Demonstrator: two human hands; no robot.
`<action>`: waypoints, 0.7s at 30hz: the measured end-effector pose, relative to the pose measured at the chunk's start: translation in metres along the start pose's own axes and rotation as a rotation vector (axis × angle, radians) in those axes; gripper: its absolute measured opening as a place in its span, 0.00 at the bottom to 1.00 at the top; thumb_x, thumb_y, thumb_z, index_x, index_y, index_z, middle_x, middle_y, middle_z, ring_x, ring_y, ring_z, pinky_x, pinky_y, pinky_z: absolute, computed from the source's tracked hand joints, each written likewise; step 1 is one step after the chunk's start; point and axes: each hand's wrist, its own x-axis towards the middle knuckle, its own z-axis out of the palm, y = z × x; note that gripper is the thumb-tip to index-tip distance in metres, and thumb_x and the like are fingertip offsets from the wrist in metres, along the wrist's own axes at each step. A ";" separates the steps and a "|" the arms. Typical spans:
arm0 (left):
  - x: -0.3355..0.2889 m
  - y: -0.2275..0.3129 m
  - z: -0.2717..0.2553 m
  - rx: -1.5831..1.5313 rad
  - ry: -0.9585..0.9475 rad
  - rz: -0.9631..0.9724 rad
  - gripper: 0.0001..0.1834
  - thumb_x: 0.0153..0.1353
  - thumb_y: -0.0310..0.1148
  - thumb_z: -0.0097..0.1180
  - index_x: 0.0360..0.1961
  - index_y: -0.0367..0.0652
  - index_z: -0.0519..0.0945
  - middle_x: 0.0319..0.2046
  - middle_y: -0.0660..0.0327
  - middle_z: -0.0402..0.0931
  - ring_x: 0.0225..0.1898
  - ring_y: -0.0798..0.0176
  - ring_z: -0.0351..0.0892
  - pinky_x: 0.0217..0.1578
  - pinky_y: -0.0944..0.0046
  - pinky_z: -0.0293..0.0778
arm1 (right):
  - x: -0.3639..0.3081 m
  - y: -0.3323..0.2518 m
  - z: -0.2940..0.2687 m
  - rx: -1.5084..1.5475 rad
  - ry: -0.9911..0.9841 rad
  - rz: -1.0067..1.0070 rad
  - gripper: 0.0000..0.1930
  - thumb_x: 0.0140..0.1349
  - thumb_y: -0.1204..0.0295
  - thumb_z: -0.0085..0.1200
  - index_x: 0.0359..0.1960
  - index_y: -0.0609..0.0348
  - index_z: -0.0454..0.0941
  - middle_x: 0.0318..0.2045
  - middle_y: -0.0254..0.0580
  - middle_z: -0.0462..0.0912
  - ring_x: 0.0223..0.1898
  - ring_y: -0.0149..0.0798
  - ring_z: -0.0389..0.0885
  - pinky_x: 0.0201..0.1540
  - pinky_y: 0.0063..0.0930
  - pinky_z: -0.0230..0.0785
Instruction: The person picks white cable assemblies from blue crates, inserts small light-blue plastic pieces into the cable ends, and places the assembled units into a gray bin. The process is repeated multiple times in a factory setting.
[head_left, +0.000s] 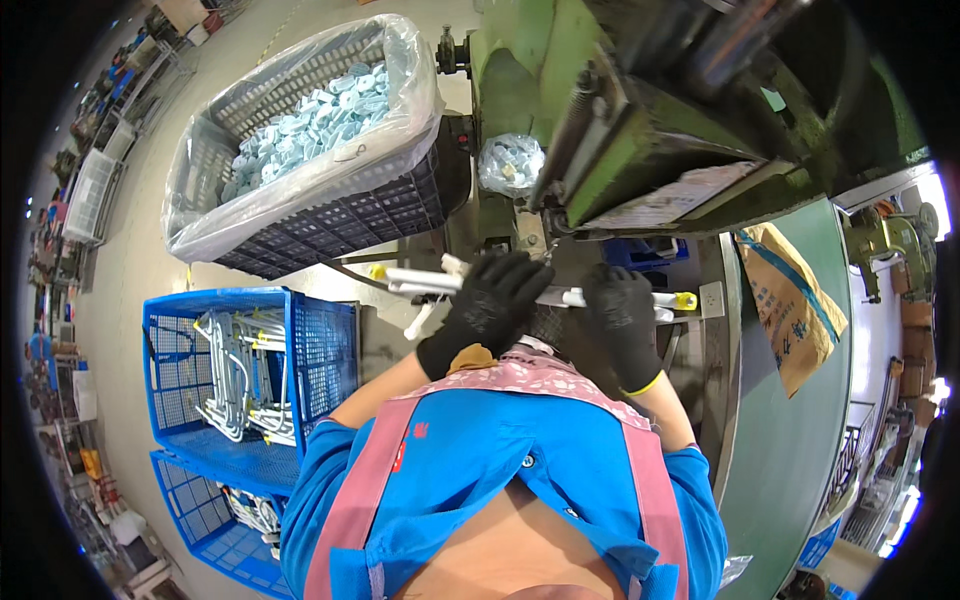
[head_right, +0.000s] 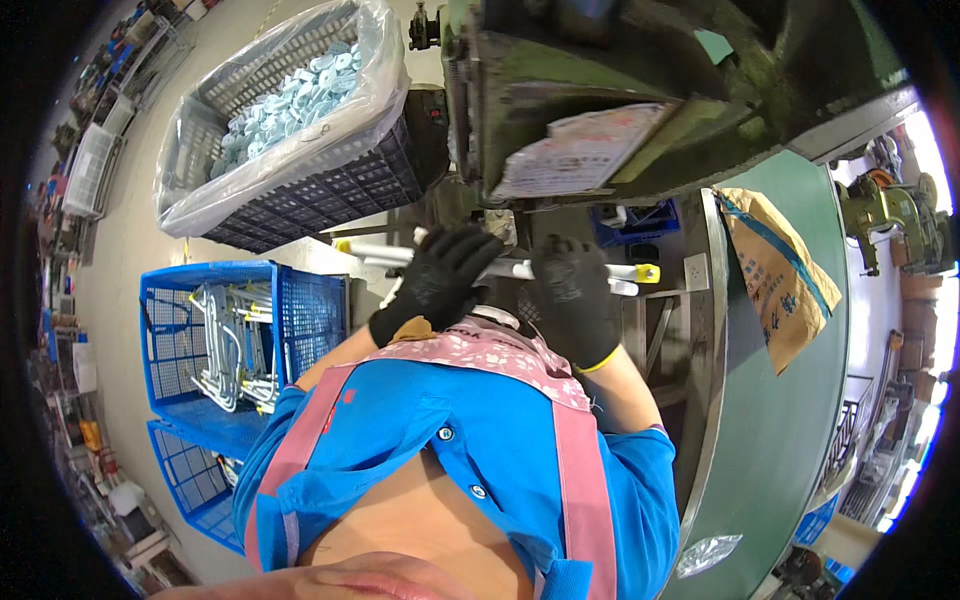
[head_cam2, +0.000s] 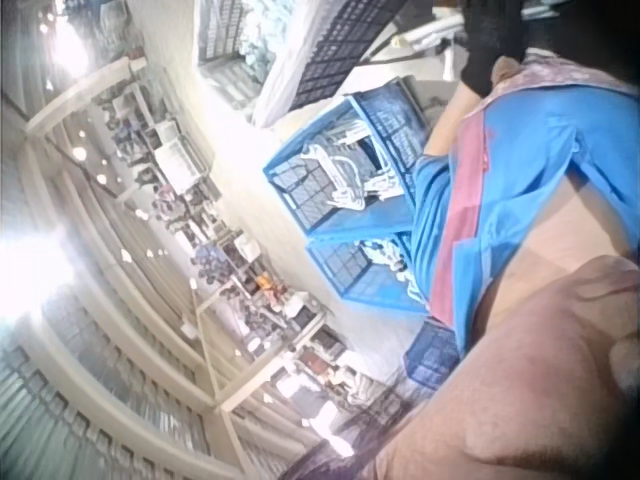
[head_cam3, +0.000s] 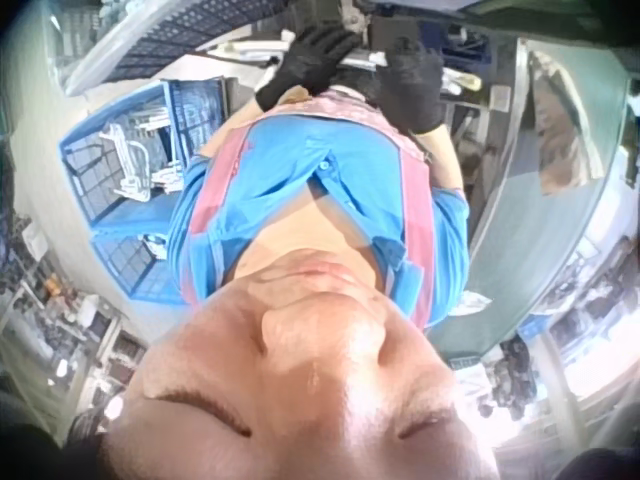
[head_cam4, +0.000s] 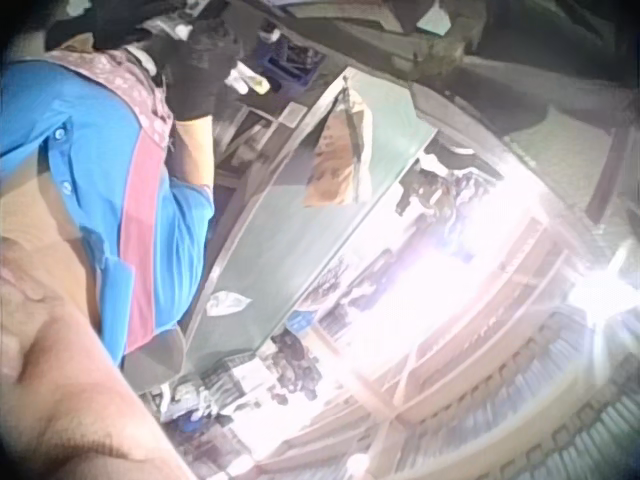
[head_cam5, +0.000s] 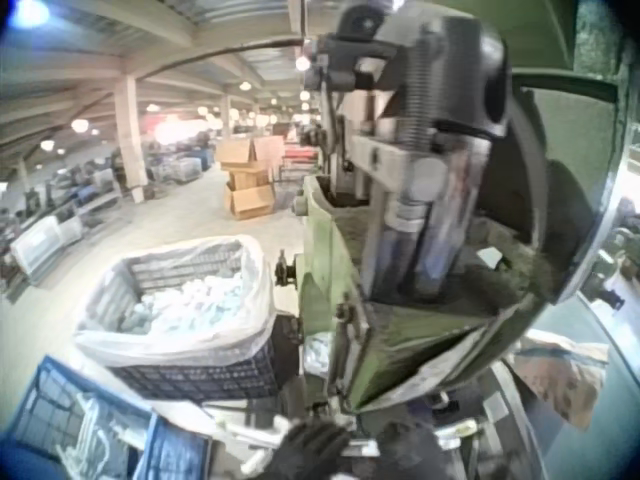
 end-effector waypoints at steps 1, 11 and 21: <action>0.007 0.006 0.010 -0.038 -0.067 -0.005 0.34 0.45 0.38 0.63 0.57 0.45 0.72 0.49 0.55 0.75 0.51 0.50 0.73 0.55 0.50 0.64 | 0.001 -0.003 -0.001 -0.014 -0.088 -0.031 0.13 0.45 0.67 0.59 0.35 0.51 0.78 0.35 0.43 0.77 0.38 0.47 0.76 0.39 0.41 0.66; 0.004 0.028 0.026 -0.157 0.155 -0.290 0.15 0.41 0.28 0.60 0.35 0.45 0.82 0.25 0.59 0.78 0.30 0.53 0.77 0.35 0.54 0.69 | -0.101 0.056 0.038 0.971 -0.488 0.069 0.13 0.57 0.66 0.59 0.41 0.59 0.80 0.38 0.45 0.82 0.41 0.46 0.81 0.45 0.33 0.73; -0.048 0.061 -0.072 -0.622 0.328 -0.393 0.11 0.39 0.35 0.66 0.26 0.43 0.83 0.24 0.61 0.78 0.30 0.57 0.76 0.34 0.60 0.70 | -0.197 0.201 0.134 0.969 -0.096 0.262 0.27 0.61 0.72 0.57 0.61 0.63 0.65 0.57 0.48 0.72 0.55 0.39 0.71 0.59 0.31 0.63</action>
